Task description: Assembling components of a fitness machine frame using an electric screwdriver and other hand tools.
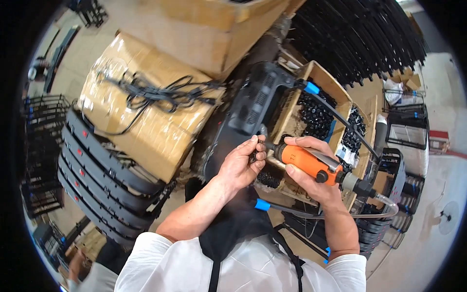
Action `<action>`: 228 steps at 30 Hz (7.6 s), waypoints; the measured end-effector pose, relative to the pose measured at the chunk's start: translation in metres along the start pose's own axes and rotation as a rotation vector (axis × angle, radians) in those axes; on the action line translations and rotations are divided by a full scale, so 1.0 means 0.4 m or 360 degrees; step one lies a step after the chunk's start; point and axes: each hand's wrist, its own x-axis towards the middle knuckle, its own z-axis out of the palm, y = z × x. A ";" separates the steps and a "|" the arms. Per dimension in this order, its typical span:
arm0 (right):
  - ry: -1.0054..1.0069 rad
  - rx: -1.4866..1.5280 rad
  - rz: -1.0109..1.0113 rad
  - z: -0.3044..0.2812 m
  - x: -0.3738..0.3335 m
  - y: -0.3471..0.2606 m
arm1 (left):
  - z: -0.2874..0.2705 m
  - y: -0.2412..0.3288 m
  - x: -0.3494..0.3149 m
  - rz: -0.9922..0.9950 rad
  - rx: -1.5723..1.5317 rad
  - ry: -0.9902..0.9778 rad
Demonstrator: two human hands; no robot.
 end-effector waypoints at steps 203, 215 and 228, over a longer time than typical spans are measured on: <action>0.1473 -0.0037 0.0503 -0.134 -0.645 -0.148 | -0.353 -0.268 0.270 -0.0597 0.1665 0.0706; 0.2455 0.1547 0.0754 0.138 -1.140 0.487 | -0.266 -0.351 0.125 -0.0504 0.3916 -0.0529; 0.1261 0.2188 0.1500 0.096 -0.859 1.051 | -0.158 -0.476 -0.019 -0.0329 0.4771 -0.0153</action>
